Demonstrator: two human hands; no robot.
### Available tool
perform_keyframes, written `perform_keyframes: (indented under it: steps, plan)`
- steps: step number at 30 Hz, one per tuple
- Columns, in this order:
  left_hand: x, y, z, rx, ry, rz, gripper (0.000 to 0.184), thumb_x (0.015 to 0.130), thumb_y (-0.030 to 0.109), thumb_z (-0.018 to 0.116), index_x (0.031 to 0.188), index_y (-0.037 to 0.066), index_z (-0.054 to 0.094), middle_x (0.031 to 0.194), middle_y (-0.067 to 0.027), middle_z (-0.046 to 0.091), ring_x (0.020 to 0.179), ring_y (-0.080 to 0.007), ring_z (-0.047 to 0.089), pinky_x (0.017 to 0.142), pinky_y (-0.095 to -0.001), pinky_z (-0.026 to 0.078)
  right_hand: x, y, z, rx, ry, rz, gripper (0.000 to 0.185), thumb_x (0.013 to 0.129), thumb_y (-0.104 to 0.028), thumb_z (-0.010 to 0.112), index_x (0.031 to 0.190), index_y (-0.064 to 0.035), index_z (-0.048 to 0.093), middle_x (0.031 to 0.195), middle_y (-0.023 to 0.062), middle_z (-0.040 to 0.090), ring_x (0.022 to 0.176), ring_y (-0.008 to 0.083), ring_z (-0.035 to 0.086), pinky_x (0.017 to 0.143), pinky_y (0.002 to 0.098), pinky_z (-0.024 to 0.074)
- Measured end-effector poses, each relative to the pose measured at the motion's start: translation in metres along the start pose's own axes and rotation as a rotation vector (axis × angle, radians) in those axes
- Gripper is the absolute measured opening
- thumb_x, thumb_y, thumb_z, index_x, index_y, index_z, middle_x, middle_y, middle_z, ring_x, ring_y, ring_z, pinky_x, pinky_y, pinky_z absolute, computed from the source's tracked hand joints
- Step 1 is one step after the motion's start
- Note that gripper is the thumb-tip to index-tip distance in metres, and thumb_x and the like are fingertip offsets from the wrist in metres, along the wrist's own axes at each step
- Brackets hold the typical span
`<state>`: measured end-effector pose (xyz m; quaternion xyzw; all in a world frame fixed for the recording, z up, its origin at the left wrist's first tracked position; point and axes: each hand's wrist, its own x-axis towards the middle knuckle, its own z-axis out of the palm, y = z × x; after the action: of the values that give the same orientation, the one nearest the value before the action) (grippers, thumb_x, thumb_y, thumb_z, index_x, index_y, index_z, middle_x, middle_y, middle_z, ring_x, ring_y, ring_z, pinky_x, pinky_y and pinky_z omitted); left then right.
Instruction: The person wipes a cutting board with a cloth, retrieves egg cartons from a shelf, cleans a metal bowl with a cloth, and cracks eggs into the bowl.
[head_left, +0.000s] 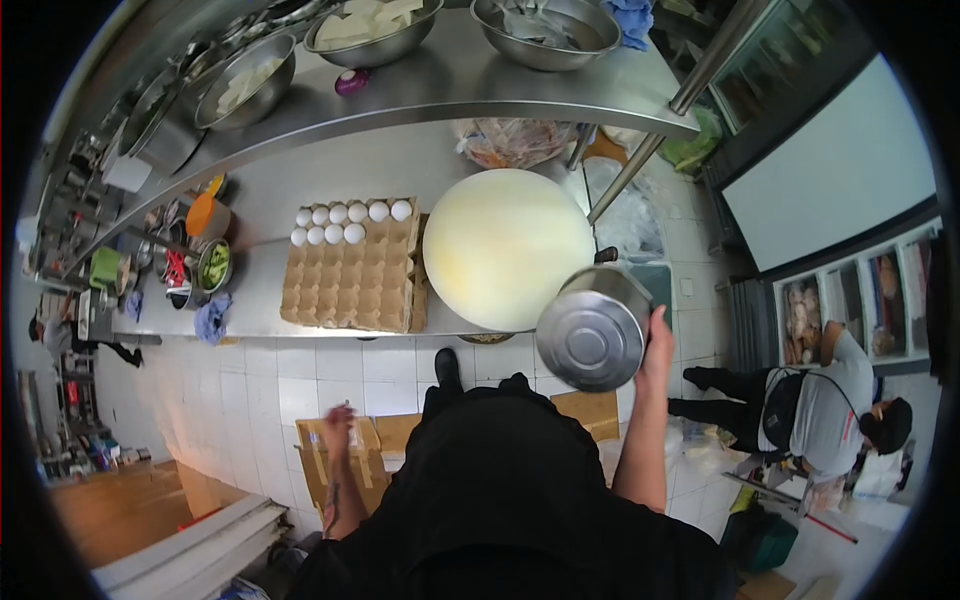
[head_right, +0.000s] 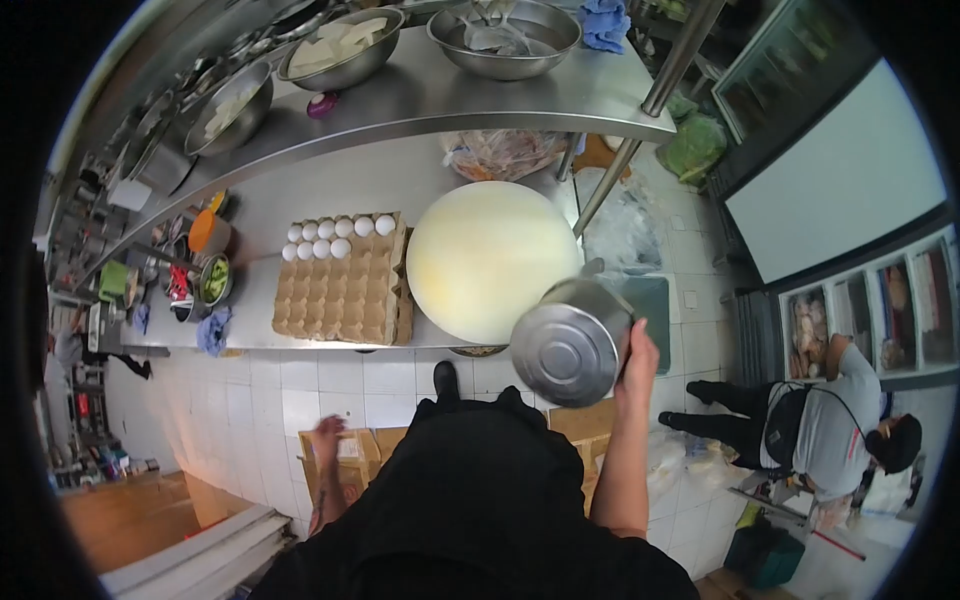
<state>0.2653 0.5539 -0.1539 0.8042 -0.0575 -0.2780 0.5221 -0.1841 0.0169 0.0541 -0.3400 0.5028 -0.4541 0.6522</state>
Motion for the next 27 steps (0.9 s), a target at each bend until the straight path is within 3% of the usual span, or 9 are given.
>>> perform_keyframes:
  steps: [4, 8, 10, 12, 14, 16, 18, 22, 27]
  plan:
    - [0.088, 0.123, -0.06, -0.213, 0.361, 0.137, 0.029, 0.106, 0.031, 0.057, 0.119, 0.008, 0.068, 0.097, -0.0007, 0.072, 0.082, -0.0095, 0.062, 0.07, -0.0256, 0.048, -0.039, -0.091, 0.097, -0.431, -0.348, -0.353, 0.012, 0.097, -0.017, 0.073, 0.096, -0.0067, 0.067, 0.084, -0.0028, 0.064, 0.083, 0.0062, 0.057, 0.074, 0.0266, 0.0467]
    - [0.177, 0.209, -0.071, -0.197, 0.304, 0.188, 0.033, 0.106, 0.036, 0.057, 0.124, 0.01, 0.068, 0.105, -0.0013, 0.072, 0.094, -0.011, 0.063, 0.082, -0.0312, 0.049, -0.024, -0.053, 0.164, -1.158, -0.405, -1.075, 0.016, 0.082, -0.006, 0.076, 0.097, -0.0071, 0.07, 0.087, 0.0085, 0.068, 0.085, 0.0261, 0.065, 0.077, 0.0383, 0.0501]
    - [0.216, 0.235, -0.06, -0.176, 0.208, 0.208, 0.037, 0.106, 0.039, 0.057, 0.127, 0.01, 0.067, 0.112, -0.0026, 0.072, 0.101, -0.0125, 0.064, 0.087, -0.0336, 0.05, -0.02, -0.023, 0.169, -1.327, -0.385, -0.988, 0.021, 0.082, -0.006, 0.076, 0.102, -0.0059, 0.07, 0.094, 0.0107, 0.07, 0.095, 0.0309, 0.065, 0.084, 0.0412, 0.0502]
    - [0.248, 0.253, -0.048, -0.088, -0.099, 0.198, 0.058, 0.106, 0.054, 0.05, 0.144, 0.01, 0.056, 0.136, -0.0086, 0.064, 0.123, -0.02, 0.059, 0.1, -0.0409, 0.047, -0.025, -0.011, 0.178, -1.486, -0.38, -0.892, 0.026, 0.081, -0.005, 0.076, 0.107, -0.0047, 0.071, 0.101, 0.013, 0.071, 0.104, 0.0356, 0.064, 0.091, 0.0441, 0.0502]
    - [0.262, 0.268, -0.028, -0.07, -0.255, 0.13, 0.069, 0.105, 0.061, 0.044, 0.15, 0.01, 0.048, 0.145, -0.0104, 0.058, 0.13, -0.023, 0.055, 0.106, -0.0433, 0.045, -0.05, -0.013, 0.195, -1.333, -0.077, -1.166, 0.03, 0.08, -0.006, 0.075, 0.11, -0.0086, 0.072, 0.108, 0.0137, 0.071, 0.107, 0.0312, 0.064, 0.089, 0.0461, 0.0495]
    - [0.278, 0.272, -0.005, -0.195, -0.66, 0.115, 0.092, 0.1, 0.076, 0.032, 0.16, 0.007, 0.032, 0.157, -0.0125, 0.047, 0.14, -0.0284, 0.049, 0.116, -0.0456, 0.038, -0.079, -0.007, 0.217, -1.205, -0.129, -1.123, 0.029, 0.082, -0.007, 0.075, 0.111, -0.0081, 0.072, 0.11, 0.0141, 0.07, 0.107, 0.0324, 0.064, 0.09, 0.0463, 0.05]
    - [0.283, 0.268, 0.009, -0.34, -0.692, -0.174, 0.092, 0.099, 0.077, 0.034, 0.158, 0.006, 0.036, 0.155, -0.0123, 0.049, 0.138, -0.0287, 0.051, 0.116, -0.0435, 0.04, -0.101, 0.014, 0.231, -1.024, -0.3, -0.985, 0.027, 0.086, -0.01, 0.074, 0.112, -0.0072, 0.072, 0.112, 0.0142, 0.07, 0.104, 0.0342, 0.065, 0.089, 0.0458, 0.0518]
    - [0.255, 0.278, 0.033, -0.582, -0.708, -0.205, 0.088, 0.1, 0.075, 0.035, 0.155, 0.007, 0.04, 0.15, -0.0131, 0.052, 0.131, -0.0316, 0.057, 0.11, -0.0457, 0.046, -0.11, 0.059, 0.232, -1.064, -0.657, -0.552, 0.023, 0.09, -0.013, 0.073, 0.112, -0.0064, 0.071, 0.106, 0.013, 0.071, 0.09, 0.0352, 0.069, 0.078, 0.0426, 0.0554]
    - [0.235, 0.27, 0.04, -0.676, -0.682, -0.245, 0.086, 0.1, 0.074, 0.036, 0.155, 0.008, 0.04, 0.149, -0.0144, 0.053, 0.13, -0.0335, 0.057, 0.109, -0.0489, 0.048, -0.095, 0.062, 0.244, -1.019, -0.702, -0.602, 0.018, 0.091, -0.013, 0.072, 0.108, -0.0069, 0.072, 0.092, 0.0129, 0.072, 0.077, 0.0323, 0.07, 0.071, 0.0401, 0.0554]
